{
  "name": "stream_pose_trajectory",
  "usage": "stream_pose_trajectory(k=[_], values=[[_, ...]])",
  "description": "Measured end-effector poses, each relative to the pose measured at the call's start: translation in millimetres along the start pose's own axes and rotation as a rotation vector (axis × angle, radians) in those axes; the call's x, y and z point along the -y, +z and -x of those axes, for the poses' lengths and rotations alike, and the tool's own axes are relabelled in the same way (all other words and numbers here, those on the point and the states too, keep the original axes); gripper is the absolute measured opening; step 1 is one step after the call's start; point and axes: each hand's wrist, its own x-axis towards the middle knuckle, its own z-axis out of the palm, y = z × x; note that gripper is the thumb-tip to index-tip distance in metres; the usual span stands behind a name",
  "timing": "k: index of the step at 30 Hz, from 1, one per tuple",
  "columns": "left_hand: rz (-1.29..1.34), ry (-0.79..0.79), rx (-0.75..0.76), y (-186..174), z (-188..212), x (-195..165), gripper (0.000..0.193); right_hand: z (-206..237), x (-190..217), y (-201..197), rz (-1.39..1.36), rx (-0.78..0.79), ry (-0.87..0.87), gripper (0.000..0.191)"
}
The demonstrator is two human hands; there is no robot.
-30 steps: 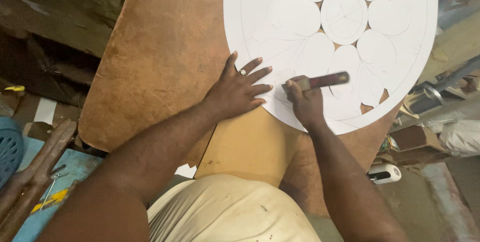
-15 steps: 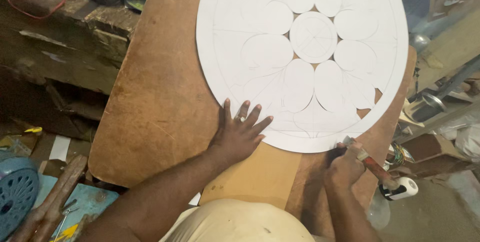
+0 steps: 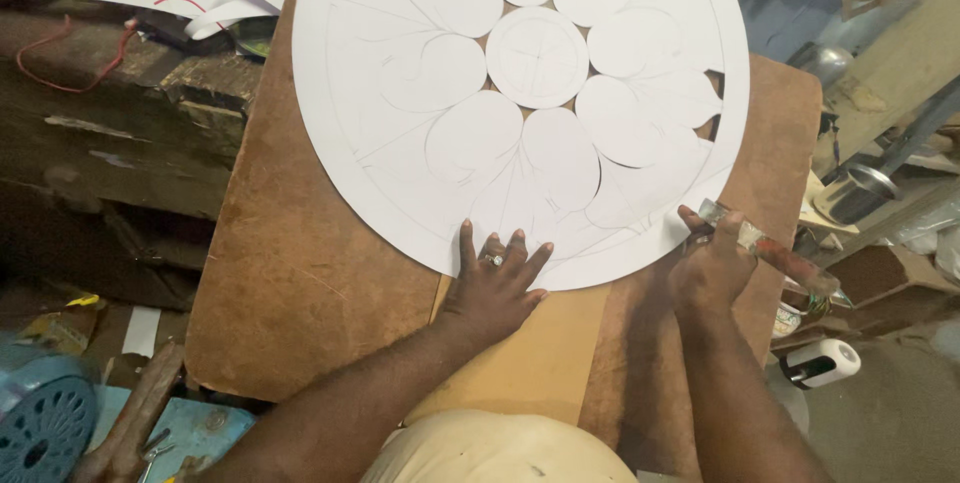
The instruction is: The person cuts a large circular white paper pattern with a floral design drawn on it, using a knife to cut along the drawn lines while holding the paper steady with the other hand. They rotate and reposition the paper on a wooden board as they cut out sections of the pattern.
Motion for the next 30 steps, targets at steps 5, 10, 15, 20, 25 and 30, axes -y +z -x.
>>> stream_pose_trajectory(k=[5,10,15,20,25,30], values=[[0.012,0.001,-0.037,1,-2,2,0.066,36,-4,11,0.288,0.127,-0.301,0.031],[0.113,-0.001,-0.078,9,1,8,0.059,87,-12,28,0.134,0.342,0.001,0.025],[0.095,0.033,-0.029,14,-9,27,0.051,98,-17,49,0.435,0.386,0.022,0.022],[0.161,-0.051,-0.023,8,-26,40,0.055,87,-18,70,0.683,0.504,-0.058,0.024],[0.108,-0.097,0.14,1,-34,43,0.063,82,-21,84,0.767,0.532,-0.154,0.024],[0.089,-0.107,0.16,-4,-32,42,0.062,81,-23,87,0.833,0.563,-0.236,0.027]])
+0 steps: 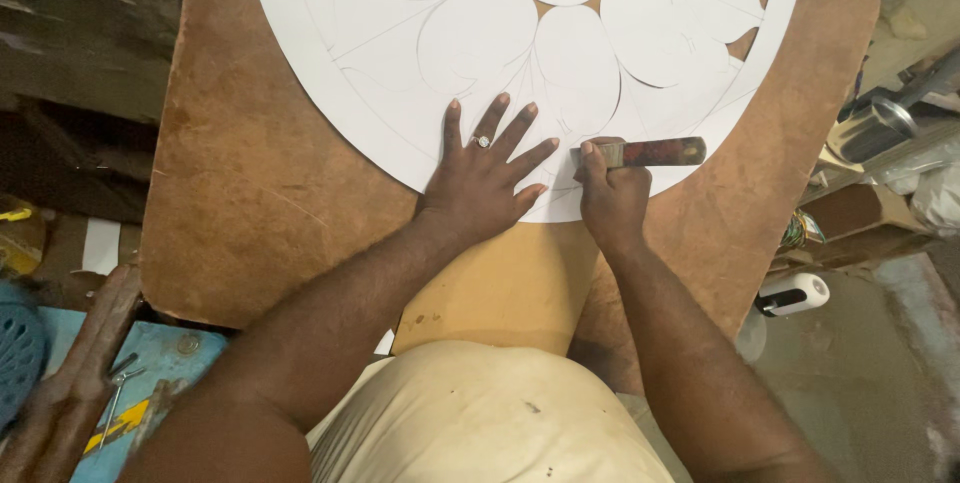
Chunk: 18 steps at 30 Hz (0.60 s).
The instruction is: The person cuts a large circular white paper pattern with a floral design drawn on it, using a knife to cut along the drawn lines while holding the paper steady with the other hand. They rotate and reposition the paper on a wooden board as they cut out sections of the pattern.
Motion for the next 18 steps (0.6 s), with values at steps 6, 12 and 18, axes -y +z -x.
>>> stream_pose_trajectory(k=[6,12,18], values=[[-0.002,0.001,0.027,-2.6,-1.5,0.6,0.061,-1.6,1.8,-1.2,0.057,0.003,-0.047,0.028],[-0.007,-0.009,0.016,-1.1,-2.4,0.5,0.061,-1.3,2.6,-0.4,0.052,0.018,0.0,0.027],[0.001,-0.014,0.039,-0.6,-1.4,-0.7,0.06,-0.8,1.2,-0.6,0.101,0.015,-0.067,0.027]])
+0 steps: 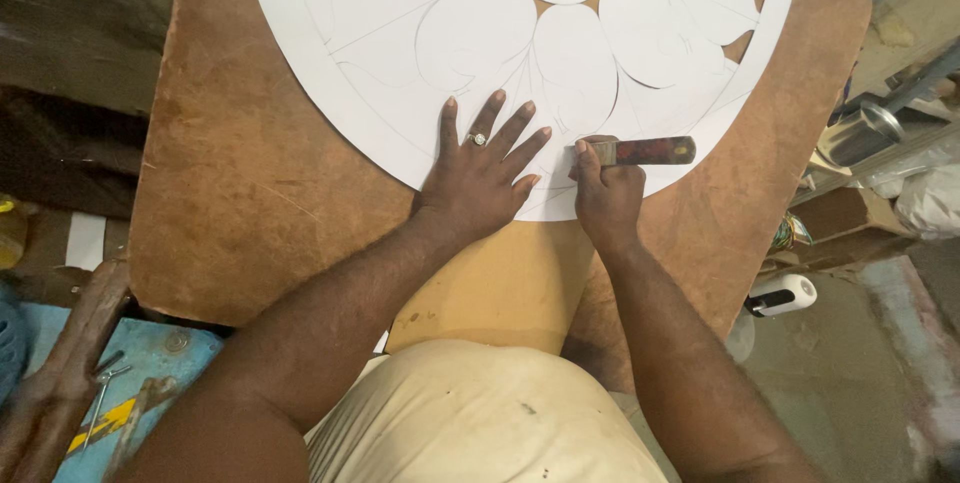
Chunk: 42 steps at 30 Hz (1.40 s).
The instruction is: The person cuts a large circular white paper pattern with a floral design drawn on it, using a knife to cut along the drawn lines while holding the paper steady with the other hand. They rotate and reposition the paper on a wooden board as they cut out sections of the pattern.
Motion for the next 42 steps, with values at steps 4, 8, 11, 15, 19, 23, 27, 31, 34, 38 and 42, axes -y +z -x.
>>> stream_pose_trajectory(k=[4,8,11,15,19,23,27,31,34,38,42], values=[[0.04,-0.01,-0.014,1,-1,1,0.061,0,2,0,-0.029,0.009,0.019,0.028],[0.052,-0.015,-0.073,4,0,0,0.06,-2,6,1,-0.05,0.008,0.036,0.028],[0.04,-0.011,-0.085,6,1,0,0.06,-7,8,1,-0.066,0.022,0.093,0.027],[0.033,-0.002,-0.107,10,3,1,0.06,-12,6,0,-0.119,0.059,0.204,0.026],[0.057,-0.021,-0.091,13,1,0,0.061,-13,5,-1,-0.06,0.094,0.223,0.028],[0.027,-0.021,-0.088,15,0,0,0.062,-12,5,-1,-0.068,0.095,0.169,0.026],[-0.009,-0.02,-0.075,16,0,1,0.062,-10,6,-1,-0.128,0.1,0.176,0.024],[-0.017,-0.018,-0.069,16,0,1,0.063,-9,5,0,-0.129,0.102,0.189,0.021],[-0.026,-0.01,-0.075,18,0,2,0.063,-8,5,0,-0.151,0.105,0.186,0.02],[-0.029,-0.023,-0.092,20,-1,1,0.063,-5,4,0,-0.187,0.098,0.207,0.021],[-0.017,-0.021,-0.089,23,-1,1,0.063,-3,4,2,-0.181,0.093,0.194,0.021]])
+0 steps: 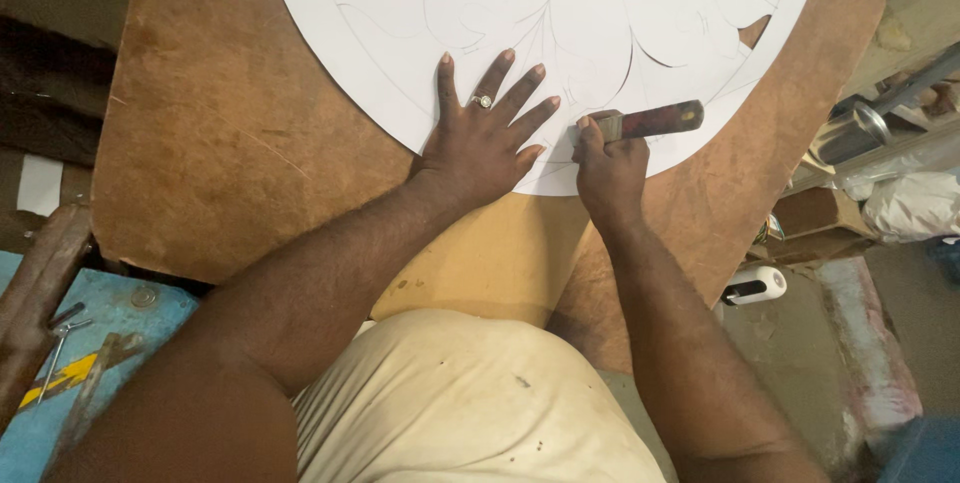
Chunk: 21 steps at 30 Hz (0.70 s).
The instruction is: The person cuts a large circular white paper pattern with a floral design drawn on it, using a knife to cut along the drawn lines while holding the paper steady with the other hand. They rotate and reposition the paper on a wooden board as they cut out sections of the pattern.
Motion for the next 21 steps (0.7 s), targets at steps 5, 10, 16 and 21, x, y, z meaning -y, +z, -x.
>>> stream_pose_trajectory(k=[5,10,16,21], values=[[0.012,0.002,-0.015,1,2,0,0.063,3,-2,1,0.035,-0.017,-0.053,0.021],[0.006,0.009,-0.016,0,1,1,0.063,6,-2,2,0.018,-0.022,-0.035,0.023],[0.021,-0.001,0.039,0,-2,0,0.063,9,0,5,0.029,-0.046,0.022,0.024],[0.005,-0.006,0.01,0,-2,0,0.063,11,1,7,0.1,-0.061,0.067,0.026]])
